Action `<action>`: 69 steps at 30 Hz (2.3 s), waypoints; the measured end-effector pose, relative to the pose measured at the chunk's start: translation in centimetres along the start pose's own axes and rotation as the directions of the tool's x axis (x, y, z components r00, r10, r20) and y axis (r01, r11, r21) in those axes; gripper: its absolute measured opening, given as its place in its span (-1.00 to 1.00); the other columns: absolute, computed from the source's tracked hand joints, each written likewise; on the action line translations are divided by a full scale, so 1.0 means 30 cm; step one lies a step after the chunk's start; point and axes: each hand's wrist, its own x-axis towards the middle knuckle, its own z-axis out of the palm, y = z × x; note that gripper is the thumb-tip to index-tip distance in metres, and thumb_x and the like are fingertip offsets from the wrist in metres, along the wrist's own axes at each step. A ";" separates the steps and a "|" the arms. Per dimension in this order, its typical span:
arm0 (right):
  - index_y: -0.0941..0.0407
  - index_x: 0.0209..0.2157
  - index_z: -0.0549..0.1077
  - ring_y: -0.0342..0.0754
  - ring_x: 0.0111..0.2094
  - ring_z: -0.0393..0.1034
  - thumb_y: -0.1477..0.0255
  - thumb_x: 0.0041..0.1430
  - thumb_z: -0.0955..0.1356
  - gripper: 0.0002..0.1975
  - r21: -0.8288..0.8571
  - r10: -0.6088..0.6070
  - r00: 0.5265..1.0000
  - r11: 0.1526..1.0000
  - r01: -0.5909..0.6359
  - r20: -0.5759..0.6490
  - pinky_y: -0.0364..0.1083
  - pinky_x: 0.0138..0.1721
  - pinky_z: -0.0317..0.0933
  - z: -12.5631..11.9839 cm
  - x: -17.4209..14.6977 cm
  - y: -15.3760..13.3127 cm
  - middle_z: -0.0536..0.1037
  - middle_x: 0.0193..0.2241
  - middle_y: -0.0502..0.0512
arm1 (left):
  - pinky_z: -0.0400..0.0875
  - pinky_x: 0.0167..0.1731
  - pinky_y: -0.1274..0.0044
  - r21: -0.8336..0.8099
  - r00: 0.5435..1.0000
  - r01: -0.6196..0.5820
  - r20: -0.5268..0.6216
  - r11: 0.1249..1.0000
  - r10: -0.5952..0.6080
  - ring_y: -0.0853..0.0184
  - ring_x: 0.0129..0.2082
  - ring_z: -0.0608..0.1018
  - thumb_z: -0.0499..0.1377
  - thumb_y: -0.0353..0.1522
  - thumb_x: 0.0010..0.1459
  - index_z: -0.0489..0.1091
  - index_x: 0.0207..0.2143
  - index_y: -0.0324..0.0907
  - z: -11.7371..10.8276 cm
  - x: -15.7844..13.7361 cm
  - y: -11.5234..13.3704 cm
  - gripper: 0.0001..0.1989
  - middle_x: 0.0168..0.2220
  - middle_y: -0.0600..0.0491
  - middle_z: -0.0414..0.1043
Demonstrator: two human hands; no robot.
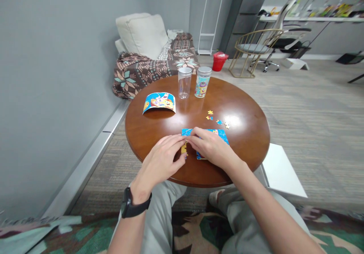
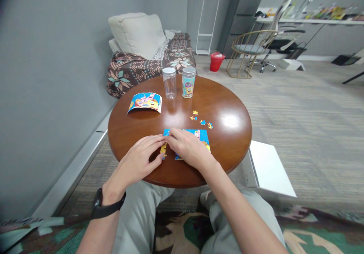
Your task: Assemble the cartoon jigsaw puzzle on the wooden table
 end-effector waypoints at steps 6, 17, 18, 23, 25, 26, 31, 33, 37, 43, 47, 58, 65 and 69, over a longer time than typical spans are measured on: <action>0.12 -0.26 0.49 -0.05 -0.31 0.37 0.48 0.42 0.19 -0.74 0.149 0.066 0.995 0.987 -0.055 -0.073 -0.07 -0.26 0.29 -0.002 0.004 0.004 0.45 -0.31 0.13 | 0.36 0.21 0.21 0.009 1.000 -0.006 -0.014 1.000 0.006 0.15 0.14 0.50 0.13 -0.38 0.25 0.44 0.08 -0.20 0.001 -0.001 0.001 -0.64 0.14 -0.09 0.47; 0.08 -0.32 0.50 -0.02 -0.34 0.42 0.42 0.28 0.29 -0.85 0.291 0.556 0.732 0.831 -0.474 -0.394 -0.03 -0.30 0.35 -0.096 -0.098 0.219 0.50 -0.32 0.14 | 0.38 0.20 0.21 0.002 1.000 -0.005 -0.001 1.000 0.005 0.16 0.18 0.48 0.10 -0.35 0.29 0.39 0.14 -0.20 0.002 -0.008 -0.006 -0.62 0.19 -0.10 0.43; 0.08 -0.31 0.49 -0.01 -0.33 0.42 0.41 0.28 0.28 -0.85 0.284 0.580 0.708 0.814 -0.506 -0.403 -0.02 -0.29 0.36 -0.096 -0.115 0.249 0.50 -0.30 0.14 | 0.38 0.20 0.21 0.003 1.000 -0.005 -0.003 1.000 0.005 0.16 0.18 0.48 0.10 -0.35 0.29 0.39 0.14 -0.20 0.003 -0.008 -0.006 -0.62 0.19 -0.10 0.44; 0.08 -0.35 0.47 0.05 -0.27 0.44 0.41 0.26 0.28 -0.85 0.213 0.598 0.711 0.799 -0.561 -0.370 0.04 -0.17 0.35 -0.067 -0.184 0.360 0.49 -0.30 0.16 | 0.38 0.20 0.21 -0.001 1.000 0.006 -0.014 1.000 -0.006 0.17 0.17 0.48 0.09 -0.35 0.29 0.40 0.13 -0.16 0.007 -0.009 -0.009 -0.62 0.18 -0.08 0.44; 0.08 -0.38 0.47 0.05 -0.27 0.44 0.43 0.23 0.28 -0.85 0.190 0.579 0.759 0.815 -0.547 -0.298 0.05 -0.14 0.33 -0.051 -0.198 0.378 0.49 -0.34 0.14 | 0.39 0.19 0.21 0.000 1.000 0.005 -0.016 1.000 -0.005 0.17 0.16 0.49 0.09 -0.34 0.29 0.41 0.13 -0.16 0.008 -0.009 -0.011 -0.62 0.17 -0.08 0.45; 0.08 -0.40 0.47 0.06 -0.26 0.44 0.44 0.22 0.29 -0.85 0.186 0.572 0.775 0.820 -0.541 -0.268 0.05 -0.14 0.33 -0.045 -0.203 0.382 0.50 -0.35 0.14 | 0.40 0.19 0.21 0.002 1.000 0.004 -0.017 1.000 -0.004 0.17 0.16 0.50 0.09 -0.34 0.29 0.41 0.12 -0.16 0.008 -0.009 -0.011 -0.63 0.17 -0.08 0.45; 0.10 -0.37 0.52 0.04 -0.28 0.44 0.46 0.20 0.29 -0.85 0.189 0.587 0.779 0.809 -0.556 -0.222 0.03 -0.15 0.32 -0.034 -0.213 0.386 0.52 -0.34 0.14 | 0.41 0.18 0.22 0.016 1.000 -0.008 -0.017 1.000 0.008 0.16 0.15 0.51 0.10 -0.34 0.29 0.42 0.10 -0.17 0.010 -0.011 -0.015 -0.65 0.16 -0.09 0.47; 0.11 -0.32 0.53 0.02 -0.31 0.44 0.48 0.18 0.30 -0.85 0.196 0.602 0.766 0.798 -0.570 -0.223 0.03 -0.16 0.32 -0.035 -0.213 0.385 0.53 -0.33 0.13 | 0.40 0.18 0.22 0.021 1.000 -0.008 -0.011 1.000 0.009 0.16 0.15 0.50 0.10 -0.34 0.29 0.42 0.09 -0.19 0.009 -0.010 -0.015 -0.65 0.16 -0.10 0.46; 0.12 -0.27 0.57 -0.01 -0.35 0.42 0.44 0.16 0.34 -0.85 0.211 0.637 0.744 0.770 -0.603 -0.201 0.02 -0.18 0.33 -0.033 -0.206 0.382 0.51 -0.31 0.12 | 0.40 0.18 0.22 0.010 1.000 0.000 -0.006 1.000 0.000 0.16 0.16 0.50 0.10 -0.35 0.28 0.39 0.12 -0.20 0.006 -0.009 -0.013 -0.63 0.18 -0.10 0.45; 0.12 -0.38 0.57 -0.02 -0.39 0.39 0.38 0.11 0.42 -0.90 0.236 0.705 0.686 0.708 -0.666 -0.181 0.01 -0.22 0.32 -0.025 -0.189 0.393 0.49 -0.36 0.11 | 0.43 0.16 0.25 0.010 1.000 0.010 -0.023 1.000 -0.010 0.18 0.12 0.53 0.10 -0.35 0.28 0.44 0.04 -0.20 0.005 -0.007 -0.011 -0.69 0.13 -0.10 0.49; 0.12 -0.40 0.56 -0.03 -0.40 0.38 0.37 0.10 0.43 -0.89 0.243 0.730 0.661 0.683 -0.689 -0.176 0.01 -0.23 0.32 -0.023 -0.188 0.397 0.49 -0.37 0.11 | 0.43 0.15 0.25 0.016 1.000 -0.002 -0.027 1.000 0.002 0.17 0.11 0.54 0.10 -0.36 0.28 0.45 0.02 -0.21 0.006 -0.006 -0.012 -0.70 0.12 -0.11 0.49; 0.11 -0.42 0.49 -0.02 -0.38 0.39 0.40 0.06 0.41 -0.93 0.227 0.737 0.648 0.676 -0.701 -0.192 -0.01 -0.23 0.31 -0.028 -0.187 0.383 0.49 -0.37 0.12 | 0.43 0.16 0.25 -0.003 0.999 0.023 -0.038 1.000 -0.023 0.18 0.12 0.53 0.10 -0.34 0.30 0.43 0.05 -0.21 0.008 -0.007 -0.009 -0.69 0.13 -0.10 0.49; 0.09 -0.43 0.44 0.01 -0.36 0.39 0.34 0.08 0.39 -0.88 0.214 0.717 0.664 0.697 -0.685 -0.211 -0.01 -0.24 0.30 -0.023 -0.194 0.389 0.49 -0.38 0.13 | 0.42 0.17 0.26 -0.002 0.999 0.029 -0.036 1.000 -0.029 0.19 0.10 0.53 0.08 -0.37 0.31 0.46 -0.01 -0.21 0.008 -0.008 -0.008 -0.73 0.12 -0.10 0.49; 0.11 -0.33 0.44 0.04 -0.34 0.39 0.32 0.13 0.37 -0.85 0.202 0.729 0.644 0.683 -0.702 -0.232 0.01 -0.22 0.30 -0.023 -0.179 0.380 0.51 -0.35 0.17 | 0.43 0.16 0.24 -0.021 0.998 0.036 -0.045 0.999 -0.037 0.19 0.10 0.54 0.08 -0.37 0.30 0.43 0.03 -0.20 0.010 -0.009 -0.010 -0.71 0.11 -0.09 0.49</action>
